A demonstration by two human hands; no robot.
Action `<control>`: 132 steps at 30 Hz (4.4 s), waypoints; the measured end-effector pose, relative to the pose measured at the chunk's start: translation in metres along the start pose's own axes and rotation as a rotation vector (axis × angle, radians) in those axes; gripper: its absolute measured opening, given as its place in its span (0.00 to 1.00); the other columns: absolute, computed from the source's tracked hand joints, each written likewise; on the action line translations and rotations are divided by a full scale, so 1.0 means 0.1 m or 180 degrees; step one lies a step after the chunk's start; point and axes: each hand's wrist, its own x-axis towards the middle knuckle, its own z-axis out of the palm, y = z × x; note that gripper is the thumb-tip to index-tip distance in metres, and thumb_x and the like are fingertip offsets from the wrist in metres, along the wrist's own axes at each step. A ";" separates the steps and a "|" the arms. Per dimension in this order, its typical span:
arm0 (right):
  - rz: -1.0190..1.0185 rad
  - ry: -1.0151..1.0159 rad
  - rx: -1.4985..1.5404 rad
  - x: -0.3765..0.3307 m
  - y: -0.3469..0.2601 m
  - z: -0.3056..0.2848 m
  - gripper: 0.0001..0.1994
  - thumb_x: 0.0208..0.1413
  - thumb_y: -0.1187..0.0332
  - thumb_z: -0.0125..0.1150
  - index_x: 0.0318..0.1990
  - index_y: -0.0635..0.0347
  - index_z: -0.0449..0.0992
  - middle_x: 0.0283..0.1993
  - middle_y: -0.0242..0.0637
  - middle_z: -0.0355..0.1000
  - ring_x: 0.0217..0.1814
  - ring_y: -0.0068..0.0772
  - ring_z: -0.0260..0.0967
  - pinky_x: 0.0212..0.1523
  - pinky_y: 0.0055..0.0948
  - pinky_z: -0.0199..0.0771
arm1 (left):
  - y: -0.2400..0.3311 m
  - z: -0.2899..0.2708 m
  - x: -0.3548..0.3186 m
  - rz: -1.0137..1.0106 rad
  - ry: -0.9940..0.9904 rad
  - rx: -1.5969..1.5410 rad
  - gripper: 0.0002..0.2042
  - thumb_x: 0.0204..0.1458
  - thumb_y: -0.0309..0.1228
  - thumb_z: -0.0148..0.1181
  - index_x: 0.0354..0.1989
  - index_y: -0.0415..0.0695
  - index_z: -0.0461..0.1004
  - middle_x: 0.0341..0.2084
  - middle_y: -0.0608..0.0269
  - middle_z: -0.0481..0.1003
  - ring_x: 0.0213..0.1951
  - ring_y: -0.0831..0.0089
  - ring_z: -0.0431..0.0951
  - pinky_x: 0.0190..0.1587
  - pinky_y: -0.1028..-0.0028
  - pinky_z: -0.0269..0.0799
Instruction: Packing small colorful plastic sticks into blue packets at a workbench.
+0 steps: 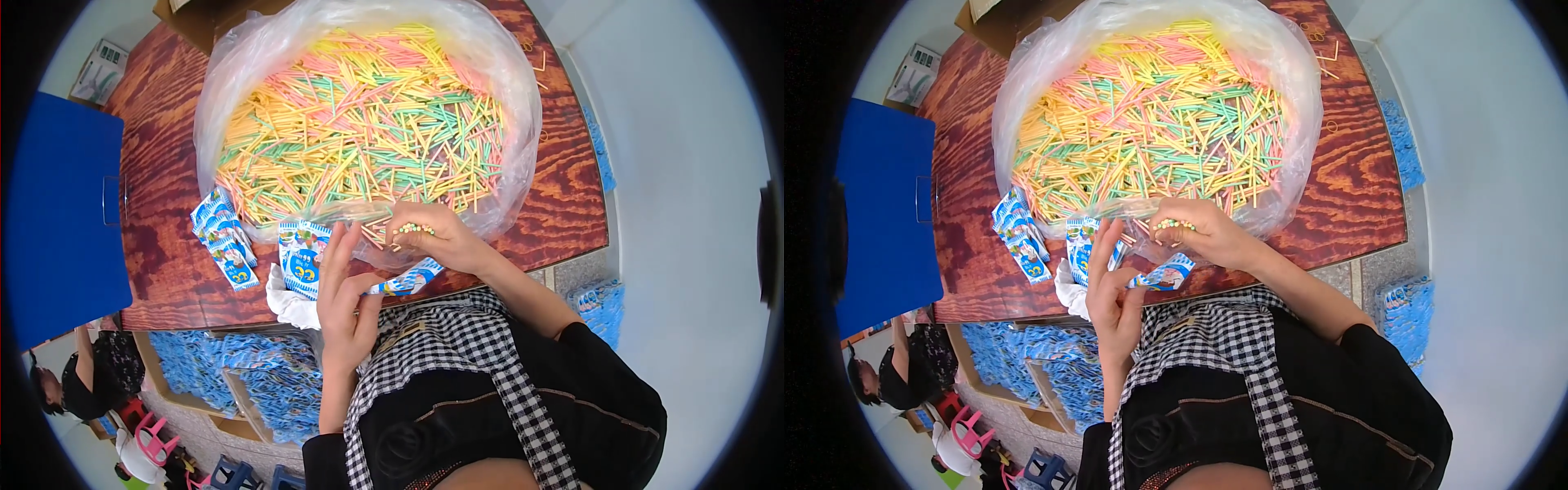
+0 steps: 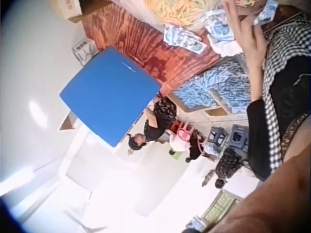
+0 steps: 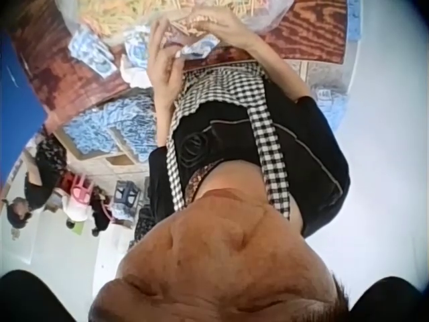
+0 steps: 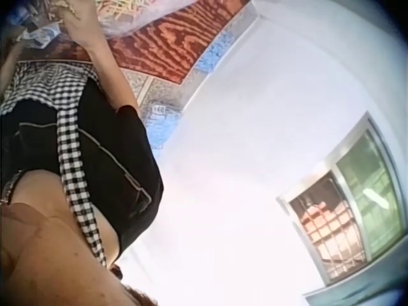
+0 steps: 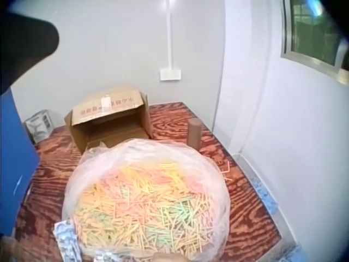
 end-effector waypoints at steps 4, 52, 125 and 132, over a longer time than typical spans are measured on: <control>-0.0001 -0.0011 0.0091 0.01 -0.03 0.03 0.08 0.60 0.67 0.54 0.36 0.63 0.74 0.34 0.34 0.70 0.38 0.30 0.67 0.41 0.27 0.65 | -0.11 -0.04 -0.07 -0.0071 0.0094 -0.0111 0.06 0.44 0.18 0.56 0.31 0.39 0.70 0.57 0.44 0.66 0.63 0.45 0.60 0.62 0.56 0.54; 0.0334 0.0829 0.2201 0.34 -0.35 0.11 0.11 0.65 0.62 0.46 0.38 0.61 0.67 0.35 0.45 0.73 0.42 0.34 0.72 0.45 0.32 0.72 | -0.52 0.29 -0.35 -0.1951 0.0886 -0.2558 0.05 0.55 0.20 0.54 0.40 0.37 0.73 0.36 0.65 0.75 0.36 0.83 0.74 0.38 0.82 0.70; 0.0532 0.0185 -0.1412 0.31 -0.15 0.50 0.09 0.52 0.70 0.60 0.39 0.63 0.73 0.37 0.41 0.71 0.37 0.38 0.70 0.37 0.32 0.69 | -0.78 -1.00 -0.58 -0.1380 0.2679 -0.1897 0.05 0.58 0.25 0.51 0.38 0.38 0.72 0.31 0.63 0.74 0.32 0.78 0.74 0.37 0.77 0.70; 0.0035 0.0395 -0.2566 0.63 0.32 0.91 0.17 0.45 0.63 0.66 0.37 0.63 0.69 0.34 0.45 0.70 0.37 0.50 0.70 0.37 0.42 0.69 | -1.72 -1.15 -0.53 -0.1633 0.2513 -0.0249 0.08 0.58 0.30 0.54 0.35 0.36 0.72 0.28 0.64 0.73 0.29 0.78 0.72 0.35 0.75 0.68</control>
